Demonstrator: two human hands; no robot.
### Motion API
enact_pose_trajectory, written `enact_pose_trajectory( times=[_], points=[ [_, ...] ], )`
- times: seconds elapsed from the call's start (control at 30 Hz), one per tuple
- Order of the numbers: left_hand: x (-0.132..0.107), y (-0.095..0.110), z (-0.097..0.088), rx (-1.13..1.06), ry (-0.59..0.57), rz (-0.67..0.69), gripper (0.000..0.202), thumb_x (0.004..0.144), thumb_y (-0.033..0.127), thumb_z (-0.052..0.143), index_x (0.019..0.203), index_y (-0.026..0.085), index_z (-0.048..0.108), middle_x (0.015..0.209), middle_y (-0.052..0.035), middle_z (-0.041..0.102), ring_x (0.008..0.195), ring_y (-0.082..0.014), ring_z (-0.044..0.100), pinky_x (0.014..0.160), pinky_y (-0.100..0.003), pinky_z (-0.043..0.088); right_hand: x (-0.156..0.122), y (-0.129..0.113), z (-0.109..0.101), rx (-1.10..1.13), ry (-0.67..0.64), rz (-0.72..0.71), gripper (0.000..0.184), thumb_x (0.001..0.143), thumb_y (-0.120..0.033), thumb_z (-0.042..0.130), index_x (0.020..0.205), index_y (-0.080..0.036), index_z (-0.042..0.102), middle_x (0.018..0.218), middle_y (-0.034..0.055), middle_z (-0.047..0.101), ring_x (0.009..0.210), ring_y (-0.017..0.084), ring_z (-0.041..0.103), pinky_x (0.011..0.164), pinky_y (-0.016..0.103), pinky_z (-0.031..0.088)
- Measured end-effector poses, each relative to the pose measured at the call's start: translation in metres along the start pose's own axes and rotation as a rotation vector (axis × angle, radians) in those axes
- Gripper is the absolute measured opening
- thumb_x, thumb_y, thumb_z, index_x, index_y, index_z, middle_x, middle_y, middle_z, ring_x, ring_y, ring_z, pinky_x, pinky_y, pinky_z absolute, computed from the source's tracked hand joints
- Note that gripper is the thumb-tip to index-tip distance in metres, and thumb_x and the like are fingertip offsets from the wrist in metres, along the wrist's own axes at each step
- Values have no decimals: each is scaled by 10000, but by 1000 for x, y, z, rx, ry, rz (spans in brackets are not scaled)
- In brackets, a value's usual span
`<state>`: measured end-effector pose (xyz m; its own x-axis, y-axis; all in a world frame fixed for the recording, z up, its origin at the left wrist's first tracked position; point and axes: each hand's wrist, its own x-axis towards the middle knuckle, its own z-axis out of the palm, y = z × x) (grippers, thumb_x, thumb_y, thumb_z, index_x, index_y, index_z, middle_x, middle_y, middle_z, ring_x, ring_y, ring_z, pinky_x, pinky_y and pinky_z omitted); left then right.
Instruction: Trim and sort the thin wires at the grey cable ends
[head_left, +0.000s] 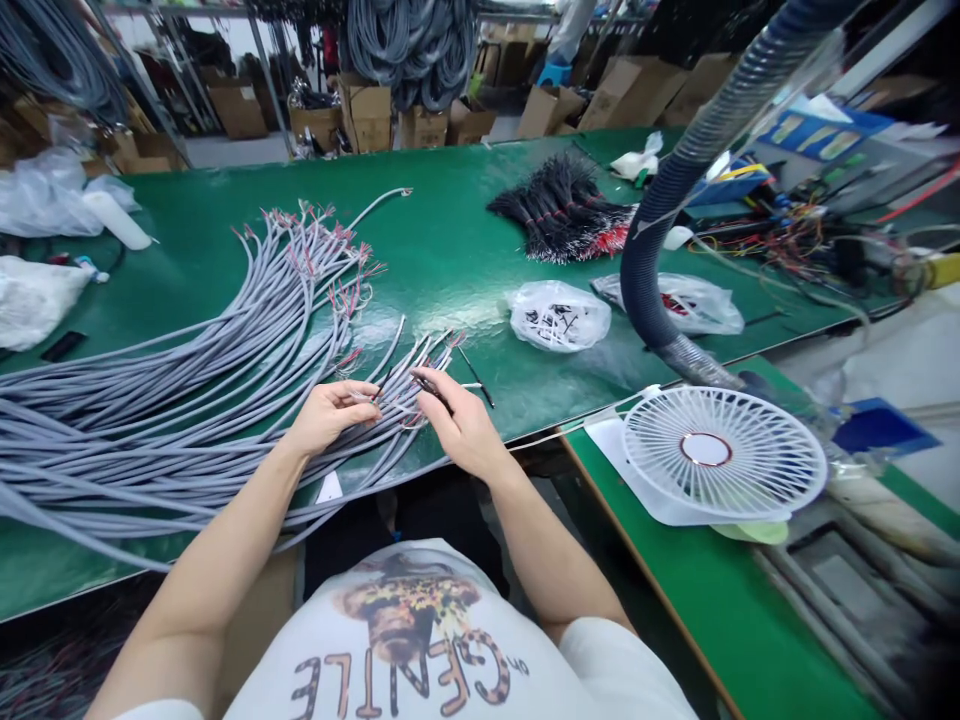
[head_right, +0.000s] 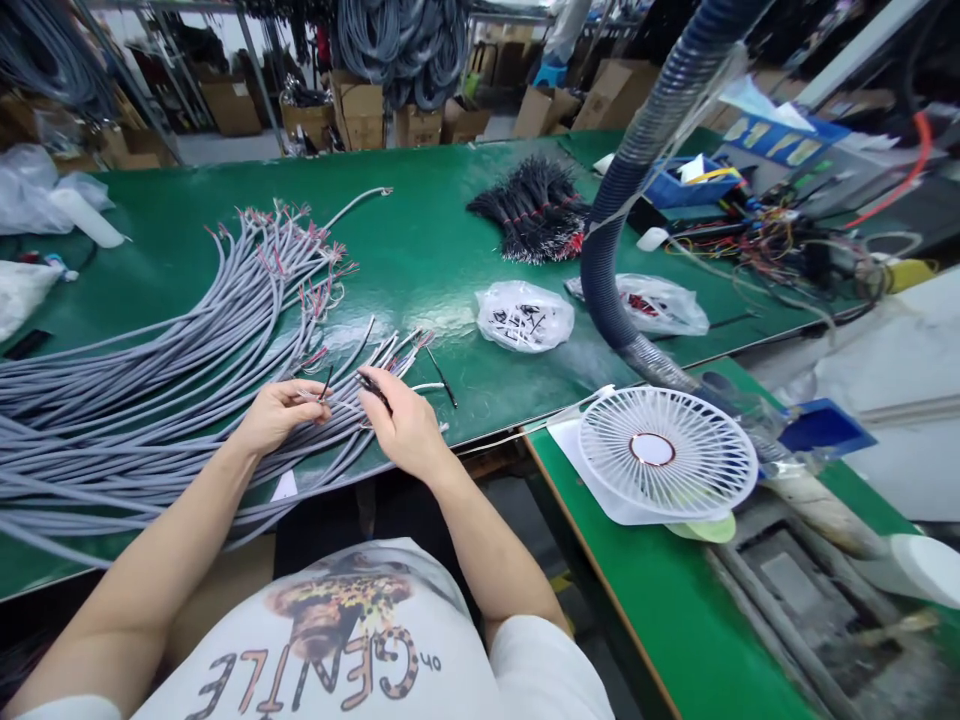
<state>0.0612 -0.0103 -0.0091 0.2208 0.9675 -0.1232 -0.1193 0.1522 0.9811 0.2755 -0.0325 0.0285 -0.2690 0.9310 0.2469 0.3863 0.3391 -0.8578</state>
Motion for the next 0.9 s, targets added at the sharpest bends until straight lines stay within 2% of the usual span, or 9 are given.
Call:
enact_pose_trajectory(
  times=[0.07, 0.17, 0.33, 0.43, 0.73, 0.9],
  points=[
    [0, 1, 2, 1, 9, -19, 312, 575, 250, 821, 836, 116, 715, 622, -33, 701, 544, -132, 629, 602, -262, 521, -13, -11, -4, -52, -21, -89, 338, 941, -275, 437, 1253, -181, 527, 1197, 81, 625, 1071, 167, 598, 943, 295, 448],
    [0, 2, 3, 0, 12, -29, 319, 562, 244, 830, 834, 118, 721, 629, -34, 704, 549, -136, 635, 601, -258, 524, -23, -17, 3, -126, -52, -186, 322, 944, -271, 442, 1224, -161, 558, 1101, 97, 661, 1003, 175, 621, 904, 301, 481],
    [0, 3, 4, -20, 10, -36, 313, 550, 247, 842, 814, 122, 731, 617, -30, 700, 545, -127, 633, 598, -242, 528, -19, -3, 27, -179, 25, -147, 301, 916, -237, 478, 1182, -158, 593, 1103, 103, 684, 1008, 201, 641, 904, 328, 499],
    [0, 3, 4, -25, -1, -42, 309, 553, 244, 844, 816, 124, 735, 628, -36, 707, 554, -125, 635, 604, -237, 529, -15, 4, 34, -162, 62, -133, 285, 913, -236, 481, 1153, -172, 622, 1068, 89, 705, 983, 197, 660, 885, 322, 510],
    [-1, 1, 4, -40, -7, -51, 343, 538, 267, 857, 824, 126, 731, 632, -32, 707, 567, -143, 655, 615, -257, 549, -10, 15, 42, -189, 113, -164, 237, 883, -248, 544, 1066, -193, 684, 999, 77, 737, 912, 192, 694, 828, 306, 538],
    [-3, 1, 5, -32, -24, -66, 377, 538, 298, 860, 849, 131, 728, 641, -26, 704, 583, -149, 662, 644, -274, 558, -5, 16, 37, -213, 96, -235, 228, 882, -236, 552, 1044, -156, 690, 965, 95, 739, 868, 195, 699, 801, 301, 542]
  ],
)
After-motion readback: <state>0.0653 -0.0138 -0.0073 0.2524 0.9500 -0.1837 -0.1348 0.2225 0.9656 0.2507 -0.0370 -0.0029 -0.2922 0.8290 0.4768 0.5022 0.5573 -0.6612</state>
